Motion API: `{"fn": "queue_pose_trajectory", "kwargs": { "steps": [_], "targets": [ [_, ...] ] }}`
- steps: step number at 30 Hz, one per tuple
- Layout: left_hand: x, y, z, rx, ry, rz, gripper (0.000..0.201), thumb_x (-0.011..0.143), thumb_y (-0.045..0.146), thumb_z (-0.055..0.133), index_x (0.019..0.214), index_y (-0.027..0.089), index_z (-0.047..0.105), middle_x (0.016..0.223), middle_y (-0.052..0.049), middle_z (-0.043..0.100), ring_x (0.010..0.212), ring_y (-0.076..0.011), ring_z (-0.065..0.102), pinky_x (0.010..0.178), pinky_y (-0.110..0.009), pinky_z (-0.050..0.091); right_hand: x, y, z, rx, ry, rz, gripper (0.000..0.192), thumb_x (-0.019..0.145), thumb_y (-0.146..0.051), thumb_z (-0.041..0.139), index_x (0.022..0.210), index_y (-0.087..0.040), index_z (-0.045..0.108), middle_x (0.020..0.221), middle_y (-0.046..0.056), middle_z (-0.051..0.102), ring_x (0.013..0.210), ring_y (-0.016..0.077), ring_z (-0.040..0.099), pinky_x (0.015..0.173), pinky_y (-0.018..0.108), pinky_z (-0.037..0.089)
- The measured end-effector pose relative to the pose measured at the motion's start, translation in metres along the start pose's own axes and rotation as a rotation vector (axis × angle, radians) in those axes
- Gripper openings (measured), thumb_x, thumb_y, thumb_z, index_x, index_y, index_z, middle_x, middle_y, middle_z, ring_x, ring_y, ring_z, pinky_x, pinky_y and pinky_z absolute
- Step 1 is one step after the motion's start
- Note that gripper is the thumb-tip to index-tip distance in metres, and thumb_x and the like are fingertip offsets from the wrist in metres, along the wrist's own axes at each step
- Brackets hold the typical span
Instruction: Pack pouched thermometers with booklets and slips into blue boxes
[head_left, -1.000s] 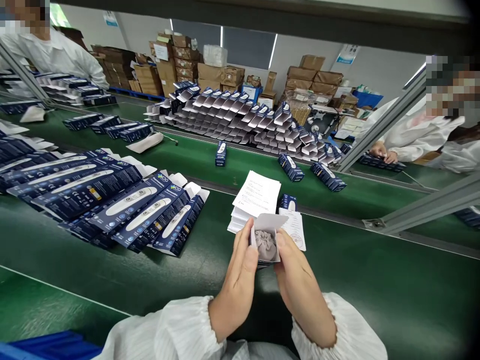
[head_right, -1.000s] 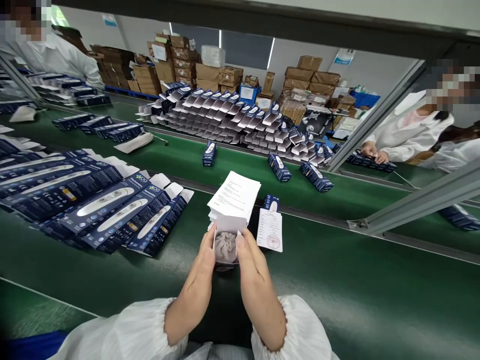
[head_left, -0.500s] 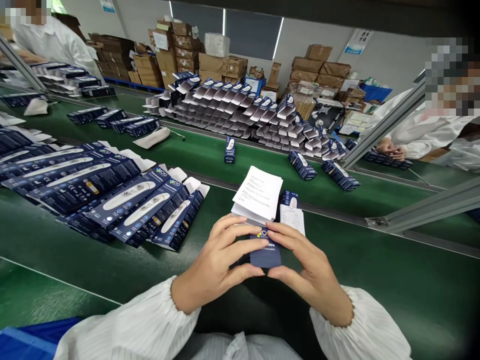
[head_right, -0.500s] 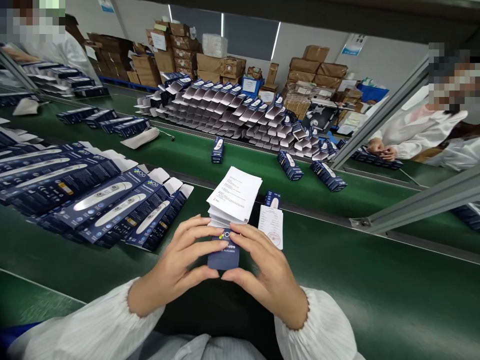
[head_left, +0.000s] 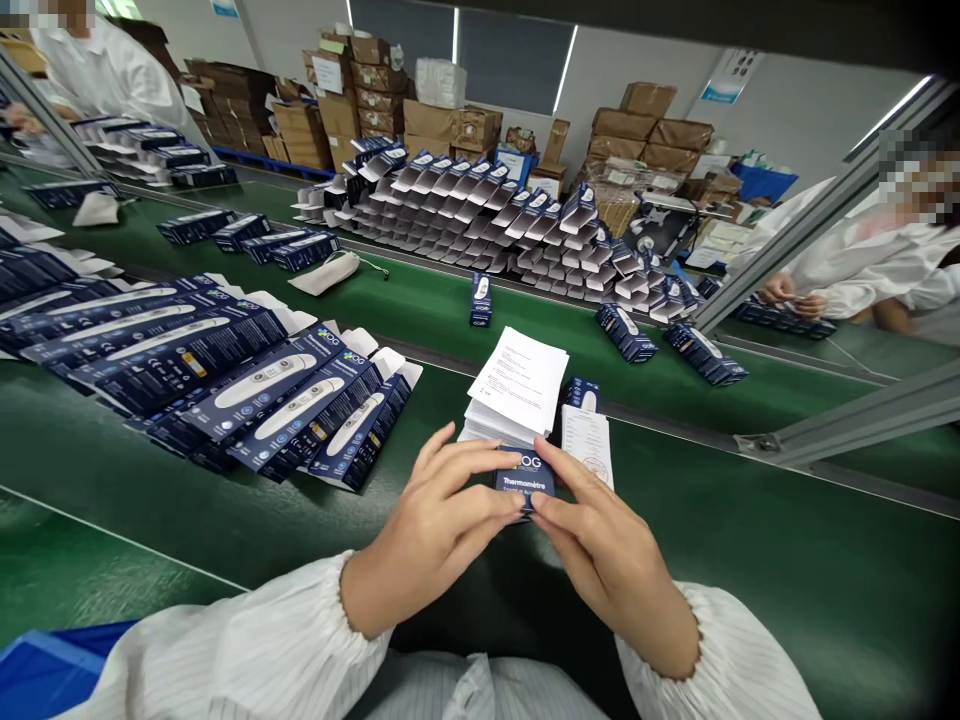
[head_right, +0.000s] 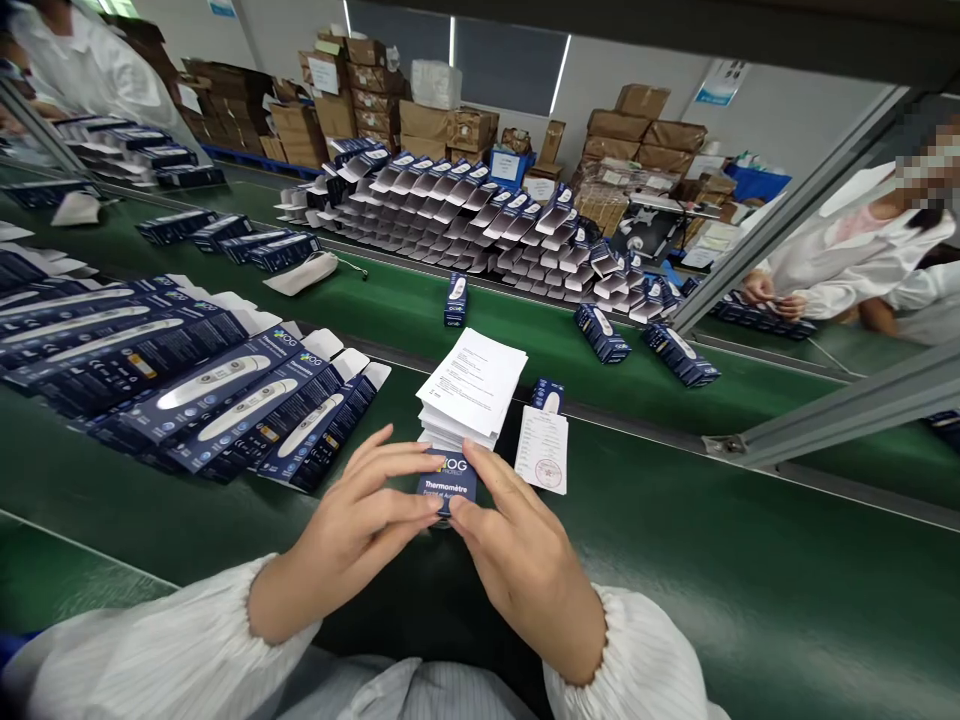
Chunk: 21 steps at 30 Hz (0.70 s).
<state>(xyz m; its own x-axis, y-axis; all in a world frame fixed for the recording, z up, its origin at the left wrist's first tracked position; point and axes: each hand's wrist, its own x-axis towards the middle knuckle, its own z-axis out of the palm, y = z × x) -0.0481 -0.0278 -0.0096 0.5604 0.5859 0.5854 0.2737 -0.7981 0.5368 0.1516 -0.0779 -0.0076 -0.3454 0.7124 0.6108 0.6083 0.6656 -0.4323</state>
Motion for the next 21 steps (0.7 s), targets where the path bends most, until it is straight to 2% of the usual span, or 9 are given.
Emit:
{"fn": "queue_pose_trajectory", "kwargs": {
  "steps": [2, 6, 9, 11, 13, 15, 16, 18, 21],
  "targets": [
    [-0.002, -0.002, 0.002, 0.064, -0.025, 0.025, 0.026, 0.085, 0.009, 0.058, 0.103, 0.028, 0.056, 0.127, -0.002, 0.055, 0.126, -0.0207, 0.046, 0.114, -0.055, 0.017, 0.003, 0.001, -0.005, -0.044, -0.046, -0.029, 0.022, 0.09, -0.002, 0.051, 0.108, -0.015, 0.052, 0.14, 0.018, 0.041, 0.129, 0.0286, 0.04, 0.1, 0.045, 0.044],
    [-0.006, -0.002, 0.018, -0.199, -0.083, -0.31, 0.062, 0.083, 0.022, 0.063, 0.136, 0.03, 0.031, 0.147, -0.009, 0.033, 0.133, -0.0234, 0.038, 0.11, -0.045, 0.034, 0.022, -0.009, -0.02, -0.208, -0.18, 0.005, 0.016, 0.09, -0.025, 0.06, 0.101, -0.015, 0.054, 0.13, 0.016, 0.051, 0.118, 0.0318, 0.048, 0.093, 0.049, 0.046],
    [-0.005, 0.001, 0.023, -0.309, -0.219, -0.435, 0.083, 0.079, 0.03, 0.068, 0.143, 0.035, 0.016, 0.146, -0.006, 0.038, 0.132, -0.0247, 0.038, 0.108, -0.044, 0.036, 0.037, -0.013, -0.038, -0.283, -0.343, 0.001, 0.033, 0.088, -0.039, 0.062, 0.113, -0.018, 0.057, 0.111, 0.013, 0.061, 0.092, 0.0283, 0.057, 0.075, 0.045, 0.051],
    [0.002, 0.001, 0.016, -0.358, -0.178, -0.453, 0.079, 0.082, 0.035, 0.065, 0.144, 0.035, 0.017, 0.143, -0.005, 0.042, 0.133, -0.0239, 0.038, 0.109, -0.043, 0.035, 0.041, 0.0, -0.056, -0.143, -0.387, 0.056, 0.039, 0.087, -0.044, 0.061, 0.119, -0.021, 0.056, 0.102, 0.009, 0.063, 0.085, 0.024, 0.058, 0.072, 0.038, 0.052],
    [0.018, -0.001, 0.005, -0.37, 0.025, -0.474, 0.06, 0.091, 0.037, 0.05, 0.143, 0.032, 0.022, 0.138, -0.005, 0.048, 0.129, -0.0198, 0.042, 0.107, -0.038, 0.038, 0.036, 0.03, -0.076, 0.053, -0.257, 0.26, 0.039, 0.086, -0.046, 0.062, 0.119, -0.025, 0.058, 0.102, 0.005, 0.062, 0.085, 0.0204, 0.059, 0.071, 0.031, 0.052],
    [0.039, -0.006, -0.001, -0.261, 0.163, -0.439, 0.041, 0.097, 0.034, 0.036, 0.137, 0.027, 0.038, 0.132, -0.004, 0.053, 0.124, -0.0165, 0.047, 0.106, -0.034, 0.04, 0.025, 0.075, -0.092, 0.207, 0.037, 0.599, 0.037, 0.087, -0.047, 0.06, 0.117, -0.025, 0.059, 0.102, 0.004, 0.061, 0.08, 0.0173, 0.059, 0.062, 0.024, 0.051],
    [0.05, -0.009, 0.001, -0.165, 0.15, -0.392, 0.038, 0.097, 0.032, 0.034, 0.132, 0.025, 0.046, 0.131, -0.004, 0.055, 0.123, -0.0161, 0.048, 0.106, -0.034, 0.04, 0.019, 0.1, -0.097, 0.275, 0.239, 0.739, 0.035, 0.089, -0.048, 0.056, 0.115, -0.025, 0.06, 0.098, 0.002, 0.061, 0.073, 0.0147, 0.057, 0.055, 0.021, 0.048],
    [0.068, -0.017, 0.013, 0.056, -0.029, -0.25, 0.038, 0.097, 0.033, 0.036, 0.128, 0.018, 0.051, 0.133, -0.008, 0.054, 0.127, -0.0195, 0.045, 0.109, -0.038, 0.037, 0.005, 0.151, -0.1, 0.43, 0.491, 1.039, 0.027, 0.091, -0.045, 0.053, 0.101, -0.022, 0.062, 0.081, 0.0, 0.057, 0.059, 0.0105, 0.051, 0.048, 0.019, 0.044],
    [0.078, -0.027, 0.039, 0.37, -0.252, -0.111, 0.05, 0.094, 0.038, 0.041, 0.133, 0.007, 0.044, 0.141, -0.019, 0.043, 0.135, -0.0292, 0.034, 0.113, -0.051, 0.027, -0.007, 0.213, -0.091, 0.414, 0.559, 1.198, 0.022, 0.094, -0.035, 0.053, 0.095, -0.015, 0.06, 0.075, 0.0, 0.056, 0.053, 0.0081, 0.048, 0.046, 0.019, 0.044]
  ]
}}
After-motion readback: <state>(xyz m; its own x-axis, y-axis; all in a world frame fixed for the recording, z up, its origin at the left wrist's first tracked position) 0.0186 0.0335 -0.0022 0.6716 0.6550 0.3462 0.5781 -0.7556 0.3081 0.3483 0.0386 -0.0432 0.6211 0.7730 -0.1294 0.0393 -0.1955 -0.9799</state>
